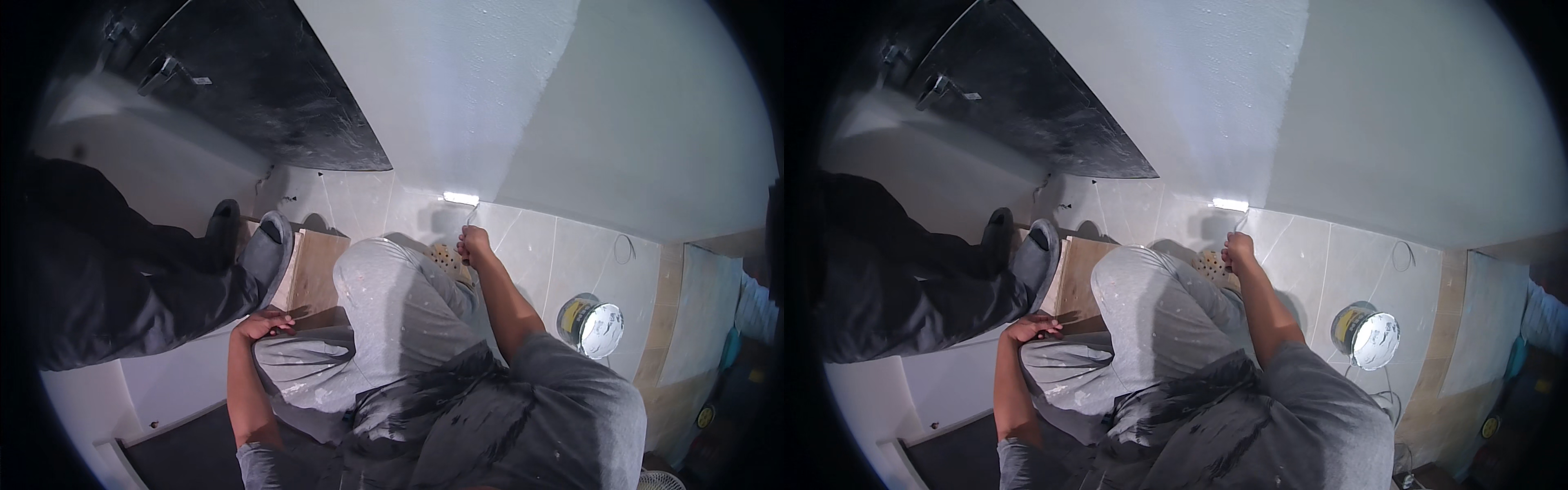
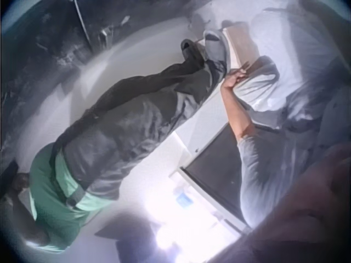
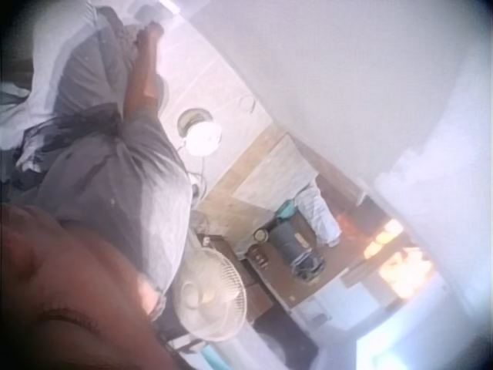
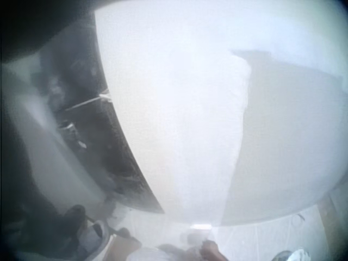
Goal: The person walks through a cluttered room, picks up a paint roller, and applies white paint to a wall. They dip the roller into a paint bucket and continue painting the wall surface.
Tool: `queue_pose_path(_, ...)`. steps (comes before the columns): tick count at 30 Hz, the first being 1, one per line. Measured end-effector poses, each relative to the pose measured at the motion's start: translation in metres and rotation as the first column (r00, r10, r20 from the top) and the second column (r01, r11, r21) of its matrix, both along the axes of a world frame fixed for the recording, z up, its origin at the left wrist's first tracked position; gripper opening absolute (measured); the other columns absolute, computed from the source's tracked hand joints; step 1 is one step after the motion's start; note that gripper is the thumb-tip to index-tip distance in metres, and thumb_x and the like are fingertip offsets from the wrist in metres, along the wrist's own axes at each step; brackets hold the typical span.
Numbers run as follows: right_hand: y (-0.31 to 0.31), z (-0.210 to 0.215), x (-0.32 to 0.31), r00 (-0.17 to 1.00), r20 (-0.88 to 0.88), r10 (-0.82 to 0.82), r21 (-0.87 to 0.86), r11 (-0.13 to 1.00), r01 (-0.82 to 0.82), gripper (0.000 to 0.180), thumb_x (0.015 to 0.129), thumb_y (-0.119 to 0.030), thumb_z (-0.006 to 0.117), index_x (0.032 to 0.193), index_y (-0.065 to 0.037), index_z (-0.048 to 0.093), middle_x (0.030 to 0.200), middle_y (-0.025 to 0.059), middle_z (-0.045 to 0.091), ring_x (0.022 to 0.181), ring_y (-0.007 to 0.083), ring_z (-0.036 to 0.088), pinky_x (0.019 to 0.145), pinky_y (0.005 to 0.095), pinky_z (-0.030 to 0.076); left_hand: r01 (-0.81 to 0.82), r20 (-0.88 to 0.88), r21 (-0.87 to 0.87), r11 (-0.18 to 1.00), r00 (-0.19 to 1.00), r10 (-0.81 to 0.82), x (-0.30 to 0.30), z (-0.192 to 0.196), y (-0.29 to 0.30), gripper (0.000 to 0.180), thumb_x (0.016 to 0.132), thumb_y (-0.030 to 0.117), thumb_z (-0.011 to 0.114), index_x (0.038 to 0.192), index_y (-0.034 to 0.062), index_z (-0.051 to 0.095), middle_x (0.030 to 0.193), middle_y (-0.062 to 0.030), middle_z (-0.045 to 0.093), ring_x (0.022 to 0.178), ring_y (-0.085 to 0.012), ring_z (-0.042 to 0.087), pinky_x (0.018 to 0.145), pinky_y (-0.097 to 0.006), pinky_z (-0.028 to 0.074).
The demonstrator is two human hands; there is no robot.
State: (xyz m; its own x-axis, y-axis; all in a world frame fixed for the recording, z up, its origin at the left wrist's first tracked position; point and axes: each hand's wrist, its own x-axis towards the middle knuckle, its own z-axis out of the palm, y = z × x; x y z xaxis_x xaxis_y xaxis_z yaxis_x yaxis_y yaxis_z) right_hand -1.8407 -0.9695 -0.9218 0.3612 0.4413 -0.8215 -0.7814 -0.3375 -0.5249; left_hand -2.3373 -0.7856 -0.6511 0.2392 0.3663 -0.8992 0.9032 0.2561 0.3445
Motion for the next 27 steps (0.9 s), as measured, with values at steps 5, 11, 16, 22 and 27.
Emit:
queue_pose_path(5, -0.009, 0.020, 0.012, 0.997, 0.061, 0.046, 0.005, 0.999, -0.047, 0.020, 0.103, -0.019, 0.050, 0.088, -0.006, 0.052, 0.072, 0.0034, 0.051, 0.052, 0.0135, 0.047, 0.040, 0.0296, 0.041, -0.039, -0.008, -0.023, 0.999, 0.999, 0.039, 0.003, 0.004, -0.003, 0.035, 0.095, 0.036, 0.069, 0.111, 0.0042, 0.072, 0.104, -0.0050, 0.076, 0.086, -0.0044, 0.061, 0.070, -0.021, 0.042)
queue_pose_path(11, 0.001, 0.005, 0.012, 1.000, 0.010, -0.018, -0.009, 1.000, 0.018, 0.020, 0.103, -0.018, 0.048, 0.087, -0.005, 0.052, 0.071, 0.0036, 0.052, 0.052, 0.0132, 0.047, 0.040, 0.0278, 0.040, 0.015, -0.019, -0.011, 1.000, 1.000, -0.015, 0.003, 0.003, 0.002, 0.040, 0.097, 0.042, 0.067, 0.113, 0.0052, 0.072, 0.108, -0.0024, 0.075, 0.096, -0.0063, 0.064, 0.074, -0.021, 0.044)
queue_pose_path(16, -0.014, 0.006, 0.016, 0.987, 0.069, 0.142, -0.079, 0.987, -0.137, 0.018, 0.103, -0.018, 0.047, 0.092, -0.005, 0.053, 0.076, 0.0042, 0.053, 0.052, 0.0132, 0.048, 0.042, 0.0280, 0.041, 0.001, -0.022, -0.018, 1.000, 1.000, -0.002, 0.002, 0.002, 0.000, 0.037, 0.096, 0.038, 0.067, 0.113, 0.0048, 0.071, 0.106, -0.0030, 0.075, 0.081, -0.0055, 0.058, 0.070, -0.021, 0.043)
queue_pose_path(22, -0.039, 0.012, -0.002, 0.973, 0.232, -0.011, 0.111, 0.994, -0.015, 0.019, 0.103, -0.017, 0.049, 0.111, -0.003, 0.058, 0.078, 0.0038, 0.053, 0.054, 0.0117, 0.049, 0.043, 0.0284, 0.042, 0.033, -0.016, 0.005, 0.999, 0.999, -0.033, 0.006, 0.003, -0.001, 0.037, 0.096, 0.038, 0.066, 0.110, 0.0047, 0.072, 0.099, -0.0027, 0.076, 0.073, -0.0061, 0.051, 0.068, -0.022, 0.043)
queue_pose_path(27, -0.080, 0.106, -0.025, 0.938, 0.336, -0.086, 0.202, 0.979, 0.017, 0.051, 0.104, -0.019, 0.050, 0.151, -0.003, 0.039, 0.091, 0.0028, 0.054, 0.053, 0.0086, 0.048, 0.042, 0.0251, 0.041, 0.123, 0.023, 0.021, 0.992, 0.992, -0.123, -0.002, -0.009, 0.010, 0.032, 0.093, 0.036, 0.069, 0.103, 0.0057, 0.076, 0.098, -0.0014, 0.074, 0.076, -0.0066, 0.054, 0.067, -0.023, 0.044)
